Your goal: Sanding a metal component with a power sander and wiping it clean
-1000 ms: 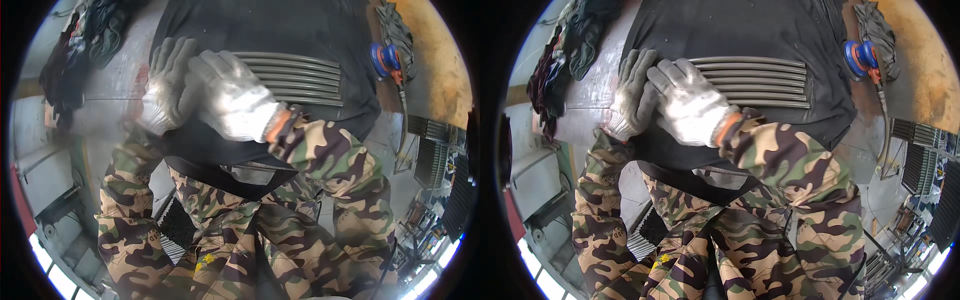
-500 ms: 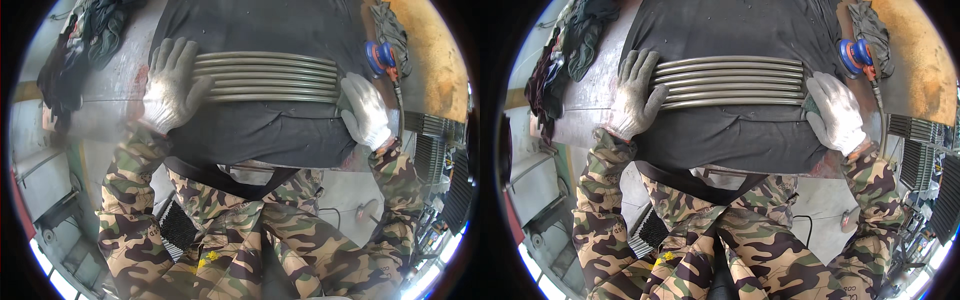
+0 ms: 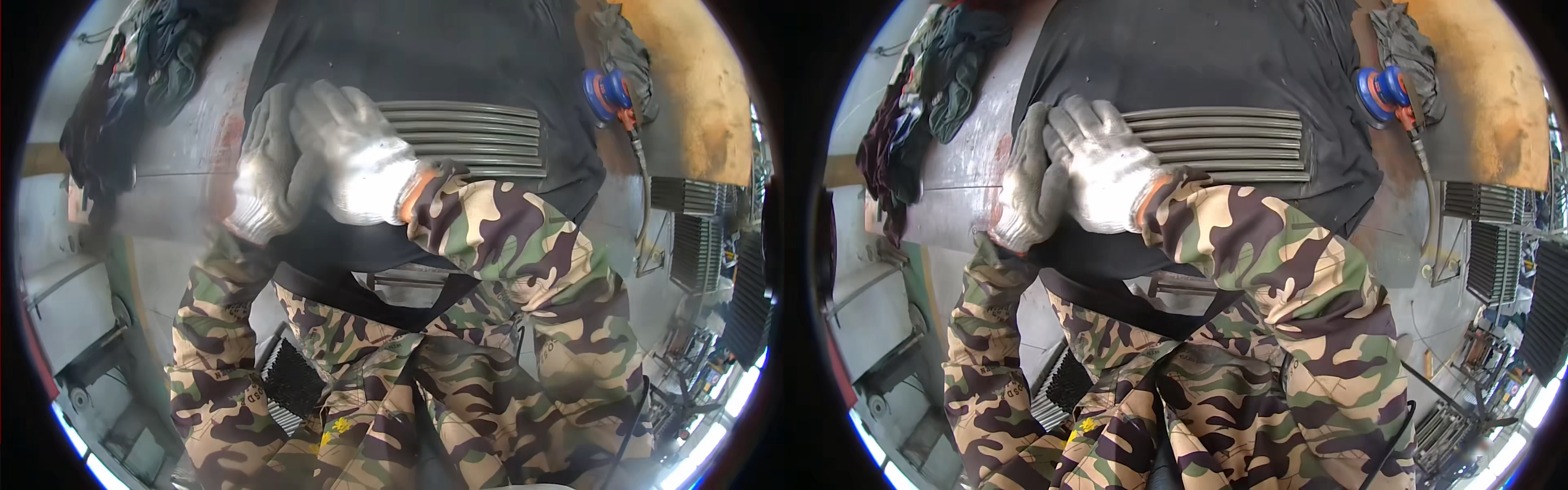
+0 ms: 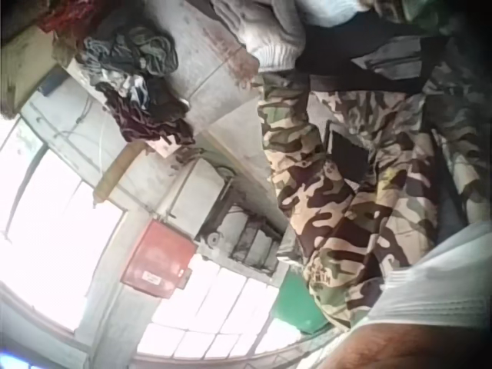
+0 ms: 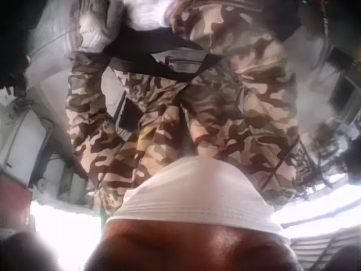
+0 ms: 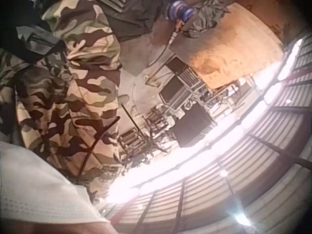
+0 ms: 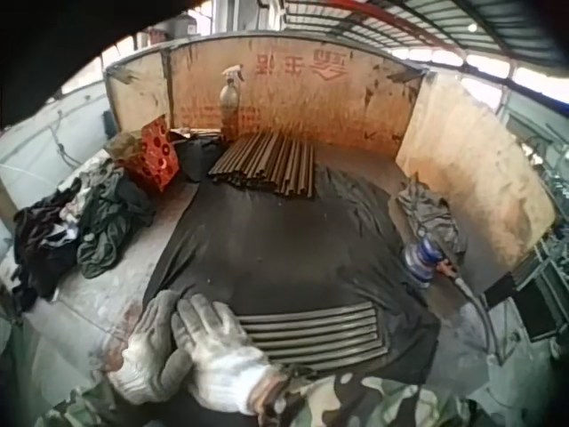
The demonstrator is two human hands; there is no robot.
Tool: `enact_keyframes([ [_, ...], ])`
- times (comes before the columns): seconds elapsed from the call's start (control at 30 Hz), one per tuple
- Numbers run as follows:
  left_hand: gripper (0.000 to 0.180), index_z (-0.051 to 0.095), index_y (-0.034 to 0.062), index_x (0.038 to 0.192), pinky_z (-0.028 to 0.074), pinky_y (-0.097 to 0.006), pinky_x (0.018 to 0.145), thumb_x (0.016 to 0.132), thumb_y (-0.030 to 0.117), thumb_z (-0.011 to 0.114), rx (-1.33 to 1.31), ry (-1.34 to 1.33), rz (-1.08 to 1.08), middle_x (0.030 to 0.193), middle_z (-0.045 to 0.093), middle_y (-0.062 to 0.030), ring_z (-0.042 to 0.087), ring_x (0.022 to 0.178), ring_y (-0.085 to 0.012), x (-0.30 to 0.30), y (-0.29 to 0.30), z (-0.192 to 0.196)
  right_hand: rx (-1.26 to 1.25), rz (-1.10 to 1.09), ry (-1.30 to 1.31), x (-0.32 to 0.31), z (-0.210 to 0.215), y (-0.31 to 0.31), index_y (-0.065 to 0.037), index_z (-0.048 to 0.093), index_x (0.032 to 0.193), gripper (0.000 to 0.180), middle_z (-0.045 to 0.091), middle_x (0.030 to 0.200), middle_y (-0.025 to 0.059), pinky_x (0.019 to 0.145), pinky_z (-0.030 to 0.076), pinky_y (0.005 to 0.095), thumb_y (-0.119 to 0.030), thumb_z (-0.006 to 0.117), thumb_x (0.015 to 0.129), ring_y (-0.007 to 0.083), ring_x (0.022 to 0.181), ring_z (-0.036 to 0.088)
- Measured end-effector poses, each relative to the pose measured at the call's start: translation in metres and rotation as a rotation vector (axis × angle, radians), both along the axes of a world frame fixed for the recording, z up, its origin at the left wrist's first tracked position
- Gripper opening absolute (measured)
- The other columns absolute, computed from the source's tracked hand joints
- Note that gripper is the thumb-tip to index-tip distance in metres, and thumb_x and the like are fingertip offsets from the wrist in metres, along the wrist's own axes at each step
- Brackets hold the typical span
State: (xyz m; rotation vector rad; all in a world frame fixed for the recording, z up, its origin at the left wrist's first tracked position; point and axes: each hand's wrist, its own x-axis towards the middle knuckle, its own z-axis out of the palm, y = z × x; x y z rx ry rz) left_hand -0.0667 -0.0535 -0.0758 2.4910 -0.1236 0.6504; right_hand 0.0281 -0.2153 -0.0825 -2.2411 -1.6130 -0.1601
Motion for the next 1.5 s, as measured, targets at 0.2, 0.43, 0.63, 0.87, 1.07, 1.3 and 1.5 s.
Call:
enact_keyframes([
  [0.2,0.093,0.034,-0.0101,0.159,0.032,-0.061,0.123,0.099,0.056,0.059,0.341,0.189,0.042,0.159,0.042,-0.0374,0.037,0.148,-0.0598,-0.012,0.007,0.004,0.072,0.038,-0.132,0.028,0.002,-0.048,0.0,0.059,0.145,0.06,0.056,0.152,0.0191,0.121,0.039,0.0529,-0.02,0.065,0.089,0.0378,0.147,0.048],
  [0.43,0.094,0.039,-0.0106,0.154,0.032,-0.064,0.122,0.093,0.052,0.071,0.434,0.195,0.095,0.155,0.043,-0.0382,0.038,0.145,-0.0618,-0.004,-0.006,-0.006,-0.109,-0.121,-0.128,0.092,0.021,-0.191,-0.002,0.055,0.149,0.07,0.051,0.157,0.0232,0.122,0.038,0.0553,-0.011,0.073,0.082,0.0458,0.148,0.045],
  [0.63,0.086,0.039,-0.0066,0.159,0.026,-0.06,0.127,0.095,0.043,0.071,0.288,0.298,0.084,0.162,0.039,-0.0346,0.031,0.153,-0.0568,-0.01,-0.011,0.011,-0.057,-0.049,0.044,0.099,0.031,-0.195,-0.006,0.057,0.146,0.062,0.057,0.15,0.0245,0.12,0.041,0.051,-0.01,0.071,0.086,0.0451,0.142,0.052],
  [0.87,0.085,0.039,-0.006,0.159,0.025,-0.06,0.127,0.096,0.042,0.069,0.217,0.214,0.012,0.16,0.042,-0.0336,0.033,0.153,-0.0562,-0.001,-0.02,0.009,0.111,-0.14,-0.093,0.055,0.018,-0.09,0.006,0.056,0.139,0.066,0.063,0.132,0.0237,0.103,0.047,0.0527,-0.031,0.074,0.086,0.0409,0.121,0.061],
  [1.07,0.076,0.038,-0.0055,0.16,0.027,-0.057,0.129,0.098,0.034,0.057,0.205,0.239,0.037,0.166,0.041,-0.027,0.032,0.157,-0.0488,-0.014,0.001,-0.007,0.078,-0.096,0.087,0.014,0.009,0.011,0.005,0.049,0.149,0.076,0.057,0.148,0.021,0.117,0.036,0.0501,-0.038,0.069,0.09,0.0365,0.143,0.05],
  [1.3,0.082,0.037,-0.0096,0.158,0.028,-0.065,0.125,0.096,0.036,0.067,0.404,0.268,0.032,0.161,0.039,-0.0368,0.032,0.15,-0.0621,-0.007,-0.014,0.003,-0.036,-0.174,-0.097,0.059,0.013,-0.065,0.0,0.055,0.147,0.064,0.06,0.146,0.0185,0.115,0.041,0.0504,-0.033,0.068,0.093,0.0353,0.139,0.055],
  [1.5,0.067,0.044,-0.0082,0.153,0.033,-0.059,0.122,0.095,0.019,0.065,0.288,0.156,-0.038,0.152,0.048,-0.0337,0.041,0.145,-0.0551,-0.01,-0.012,0.012,-0.001,-0.232,-0.276,0.098,0.021,-0.167,0.004,0.054,0.146,0.065,0.059,0.146,0.0247,0.113,0.044,0.0519,-0.024,0.075,0.091,0.043,0.136,0.055],
])
